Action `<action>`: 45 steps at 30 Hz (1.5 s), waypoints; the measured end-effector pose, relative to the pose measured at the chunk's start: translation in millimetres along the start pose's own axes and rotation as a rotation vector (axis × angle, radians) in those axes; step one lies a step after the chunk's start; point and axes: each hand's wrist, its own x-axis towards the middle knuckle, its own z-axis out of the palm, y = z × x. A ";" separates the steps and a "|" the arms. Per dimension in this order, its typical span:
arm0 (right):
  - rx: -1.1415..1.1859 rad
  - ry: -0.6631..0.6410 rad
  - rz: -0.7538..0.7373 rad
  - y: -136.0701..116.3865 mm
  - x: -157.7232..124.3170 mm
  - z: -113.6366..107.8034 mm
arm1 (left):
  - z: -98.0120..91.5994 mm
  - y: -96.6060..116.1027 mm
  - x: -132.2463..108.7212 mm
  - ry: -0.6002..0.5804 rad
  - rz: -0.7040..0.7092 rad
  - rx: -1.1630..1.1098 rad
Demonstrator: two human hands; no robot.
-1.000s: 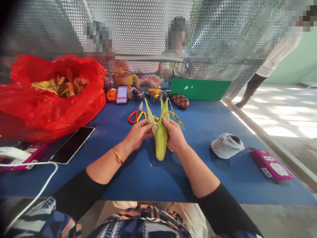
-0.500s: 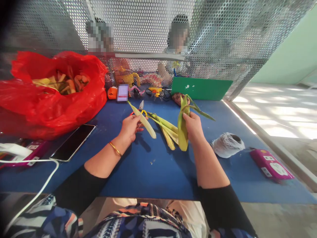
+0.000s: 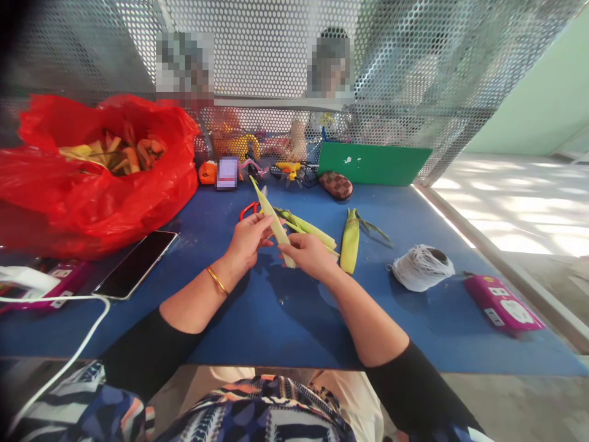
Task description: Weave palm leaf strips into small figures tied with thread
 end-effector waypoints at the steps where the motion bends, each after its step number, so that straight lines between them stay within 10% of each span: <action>1: 0.031 0.027 0.019 -0.5 -0.6 4.9 | -0.3 -0.5 0.4 -0.016 0.008 0.036; 11: 0.078 0.268 0.114 -5.1 5.5 -9.6 | -8.8 -7.6 13.1 -0.088 0.292 0.348; 23: -0.182 0.686 -0.034 -2.9 6.5 -67.0 | -27.6 12.8 37.7 0.426 0.307 -0.014; 29: -0.049 0.488 -0.094 -4.7 6.8 -57.6 | -22.2 3.3 13.3 -0.311 0.412 0.763; 35: -0.381 0.288 -0.275 -3.4 2.9 -38.0 | -13.4 14.0 -13.5 -0.155 1.015 1.156; 40: -0.226 0.103 -0.306 -5.0 -0.4 -27.8 | -16.1 16.4 -4.8 -0.461 0.548 1.134; 45: 0.138 0.148 -0.177 -6.4 1.7 -30.1 | -17.0 12.2 0.3 -0.393 0.379 0.799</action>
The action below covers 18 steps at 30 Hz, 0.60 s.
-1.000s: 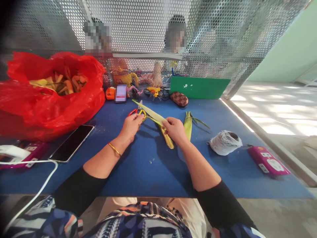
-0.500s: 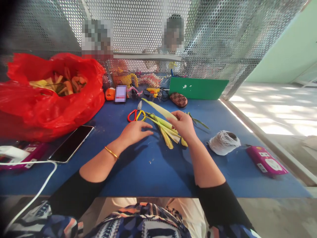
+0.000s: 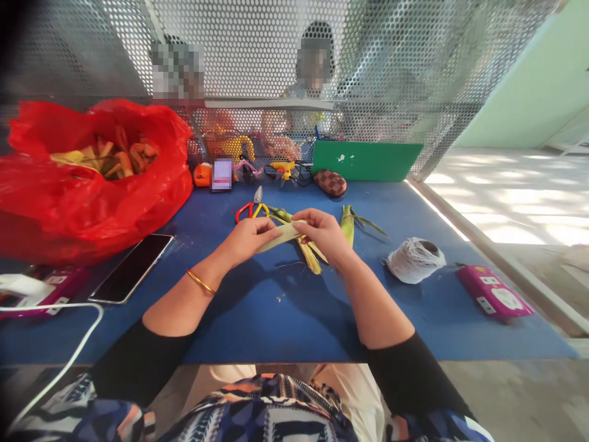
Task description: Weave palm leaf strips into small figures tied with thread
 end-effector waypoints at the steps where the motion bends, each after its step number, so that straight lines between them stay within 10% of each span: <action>1: 0.049 0.016 0.020 0.5 0.6 0.5 | 0.2 0.2 -0.2 -0.001 -0.041 -0.054; 8: 0.095 0.005 -0.019 9.5 -0.5 14.6 | 2.2 6.8 -5.2 -0.198 -0.343 -0.488; 14: -0.316 0.192 -0.163 6.5 6.3 28.3 | -26.9 0.3 4.2 0.165 -0.408 -0.359; 18: -0.740 -0.077 -0.124 -7.1 40.1 72.2 | -61.9 -9.2 9.9 0.374 -0.406 -0.484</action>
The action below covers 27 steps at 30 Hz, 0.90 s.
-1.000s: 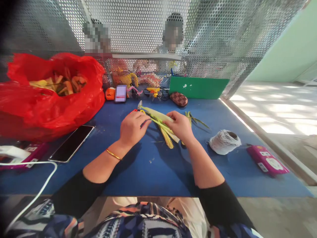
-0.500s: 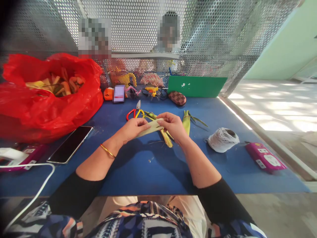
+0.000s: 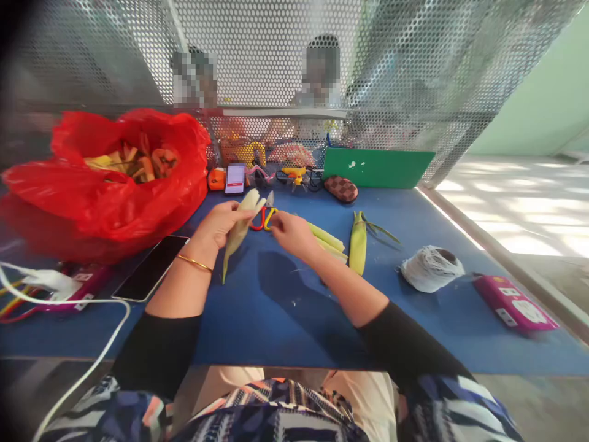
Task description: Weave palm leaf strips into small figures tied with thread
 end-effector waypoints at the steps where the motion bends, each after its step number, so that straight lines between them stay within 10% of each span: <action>1: -0.082 -0.073 0.053 -10.0 13.2 8.7 | -5.8 2.4 2.7 0.032 0.001 -0.045; 7: -0.199 -0.118 0.262 -41.7 75.3 50.1 | -19.3 8.5 6.4 0.089 -0.024 -0.178; 13: -0.002 -0.135 0.409 -35.1 90.1 34.8 | -23.2 6.9 10.0 -0.006 -0.055 -0.192; 19: 0.382 -0.088 0.392 -22.0 28.3 1.3 | -25.4 7.1 13.1 -0.184 -0.145 -0.247; 23: 0.894 -0.076 0.127 -1.5 -35.0 -21.1 | -18.6 4.7 10.3 -0.274 -0.217 -0.333; 27: 0.909 0.004 0.155 22.6 -63.9 -34.3 | -6.9 -2.8 7.2 -0.258 -0.162 -0.373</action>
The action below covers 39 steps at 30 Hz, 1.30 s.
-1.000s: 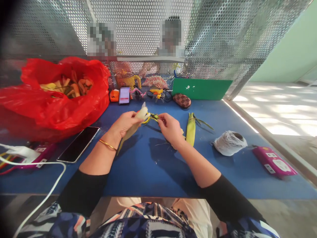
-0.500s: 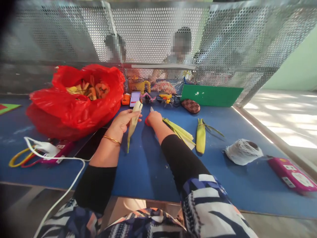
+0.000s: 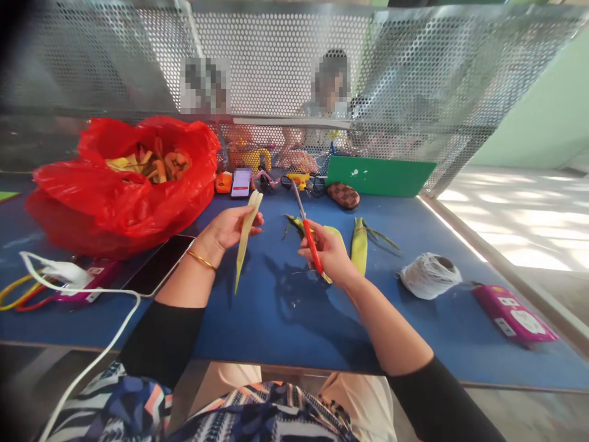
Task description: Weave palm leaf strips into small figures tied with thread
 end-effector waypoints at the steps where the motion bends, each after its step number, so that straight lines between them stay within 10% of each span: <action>1: -0.020 0.035 0.006 2.8 -0.6 -5.1 | 2.3 -2.8 0.1 0.004 0.012 0.019; 39: -0.102 -0.208 0.192 7.3 -6.9 -16.5 | 18.9 -25.4 4.6 -0.072 0.100 0.529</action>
